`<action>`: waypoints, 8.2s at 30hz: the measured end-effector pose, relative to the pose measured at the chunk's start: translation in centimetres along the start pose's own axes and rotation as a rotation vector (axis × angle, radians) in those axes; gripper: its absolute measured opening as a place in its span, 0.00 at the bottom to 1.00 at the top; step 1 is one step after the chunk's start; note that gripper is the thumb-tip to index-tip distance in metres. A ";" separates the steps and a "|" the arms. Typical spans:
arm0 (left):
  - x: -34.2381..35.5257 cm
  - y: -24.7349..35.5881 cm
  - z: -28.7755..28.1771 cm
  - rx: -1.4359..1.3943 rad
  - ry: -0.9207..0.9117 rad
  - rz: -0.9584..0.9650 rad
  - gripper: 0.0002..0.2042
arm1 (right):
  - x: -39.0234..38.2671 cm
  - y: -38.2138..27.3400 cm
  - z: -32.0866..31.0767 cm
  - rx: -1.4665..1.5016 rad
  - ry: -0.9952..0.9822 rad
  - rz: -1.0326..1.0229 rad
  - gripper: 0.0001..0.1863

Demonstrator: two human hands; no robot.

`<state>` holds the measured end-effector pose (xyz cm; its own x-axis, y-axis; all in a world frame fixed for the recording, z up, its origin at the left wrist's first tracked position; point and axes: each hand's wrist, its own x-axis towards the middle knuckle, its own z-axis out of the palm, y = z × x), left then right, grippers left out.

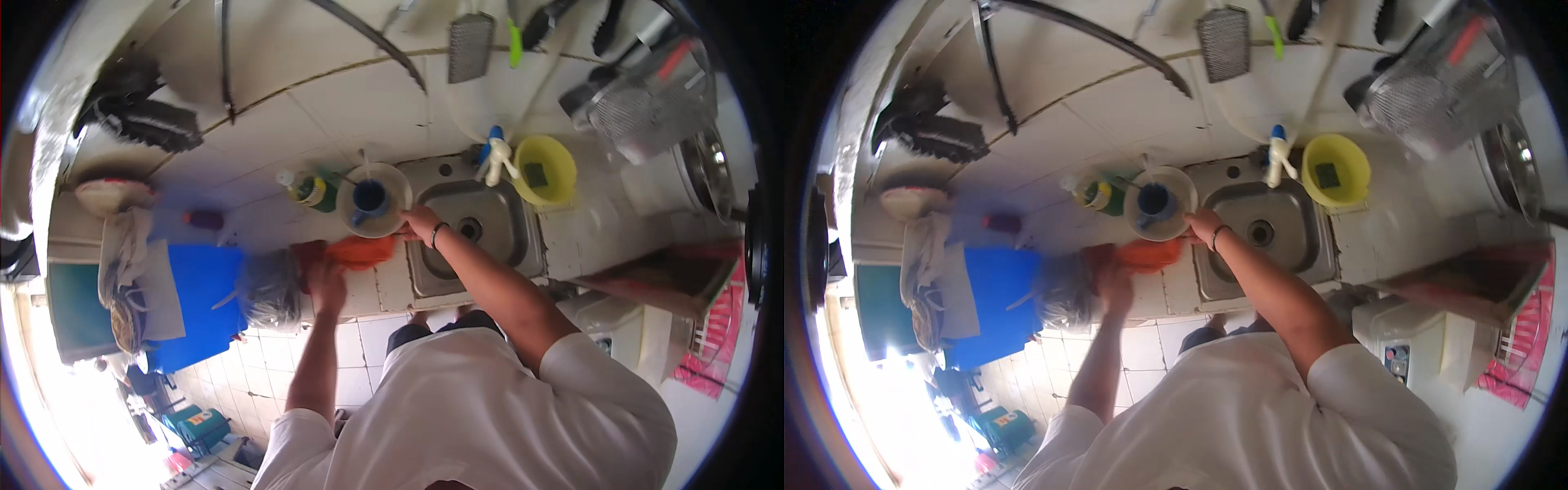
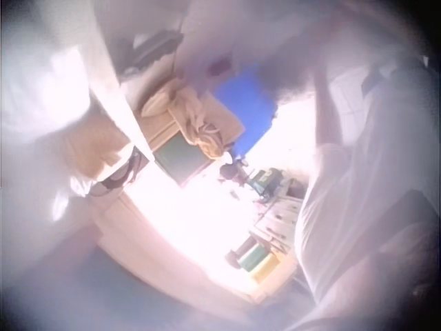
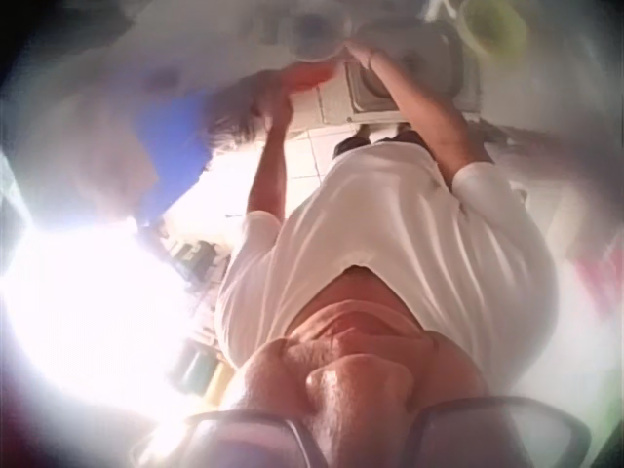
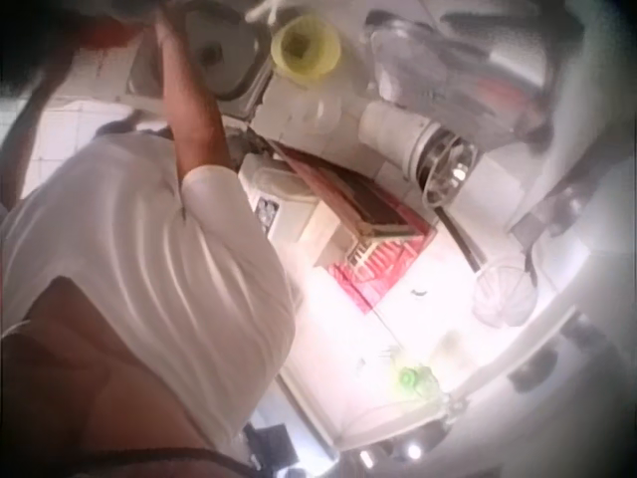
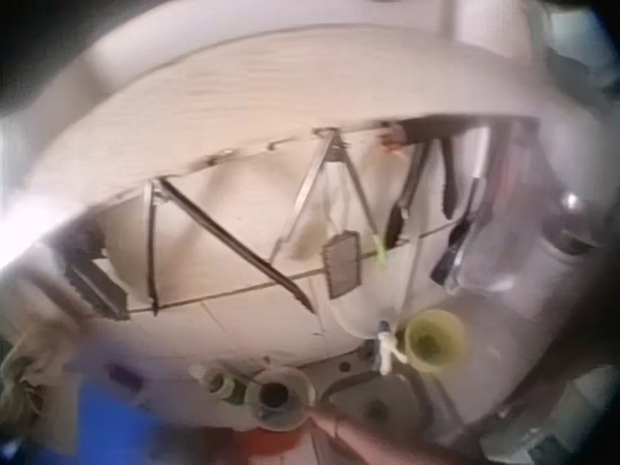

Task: The person shapes dough into rings and places them on baking trays, moves the trays into a proofer, washes a dish and a cloth in a sink, and then handles a cardboard box.

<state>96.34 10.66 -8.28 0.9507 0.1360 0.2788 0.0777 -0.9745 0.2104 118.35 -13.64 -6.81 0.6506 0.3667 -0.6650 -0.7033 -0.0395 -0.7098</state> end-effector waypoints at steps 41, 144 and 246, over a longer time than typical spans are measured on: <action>19.1 32.5 9.8 -2.109 -0.751 -0.738 0.31 | -1.0 -2.3 -12.9 -0.130 0.451 -0.256 0.29; 23.5 34.3 17.4 -0.668 -0.490 -0.341 0.16 | -1.1 -1.3 -15.2 0.861 0.532 -0.195 0.23; 24.0 34.5 -3.5 -0.971 0.139 0.065 0.21 | -3.4 -1.1 -16.6 0.445 0.100 -0.152 0.16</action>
<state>120.79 -19.09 8.93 0.8959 0.1675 0.4115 -0.3132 -0.4188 0.8523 121.62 -30.27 -7.60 0.7648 0.2453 -0.5958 -0.6380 0.4176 -0.6470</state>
